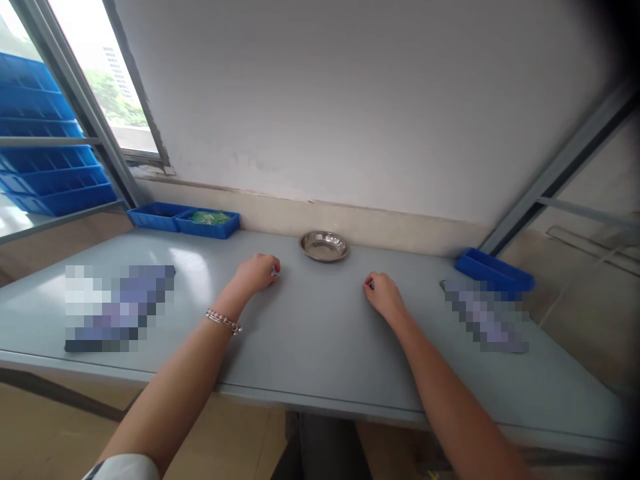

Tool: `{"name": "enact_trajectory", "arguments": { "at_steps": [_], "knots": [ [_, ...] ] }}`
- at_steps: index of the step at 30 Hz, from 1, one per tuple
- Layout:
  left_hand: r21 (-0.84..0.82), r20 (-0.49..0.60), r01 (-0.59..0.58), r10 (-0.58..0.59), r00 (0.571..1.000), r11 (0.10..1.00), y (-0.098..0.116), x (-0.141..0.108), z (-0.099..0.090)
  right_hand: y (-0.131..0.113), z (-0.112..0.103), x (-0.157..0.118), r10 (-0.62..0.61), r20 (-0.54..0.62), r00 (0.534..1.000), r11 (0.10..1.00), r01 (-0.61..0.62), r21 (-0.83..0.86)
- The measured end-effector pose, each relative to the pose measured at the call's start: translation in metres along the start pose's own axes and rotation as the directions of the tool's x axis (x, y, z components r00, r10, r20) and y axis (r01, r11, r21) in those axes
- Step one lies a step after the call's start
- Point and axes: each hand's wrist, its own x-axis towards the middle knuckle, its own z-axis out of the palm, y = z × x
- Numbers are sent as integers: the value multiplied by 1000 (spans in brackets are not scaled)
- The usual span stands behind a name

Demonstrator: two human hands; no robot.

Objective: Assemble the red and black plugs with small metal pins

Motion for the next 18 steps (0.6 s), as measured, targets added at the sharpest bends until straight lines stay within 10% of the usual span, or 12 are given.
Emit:
{"name": "enact_trajectory", "arguments": {
  "at_steps": [18],
  "knots": [
    [96,36,-1,-3,999,995,13,-11,-3,-4,-3,-3,20,15,1000,1000,-20,10]
  ]
}}
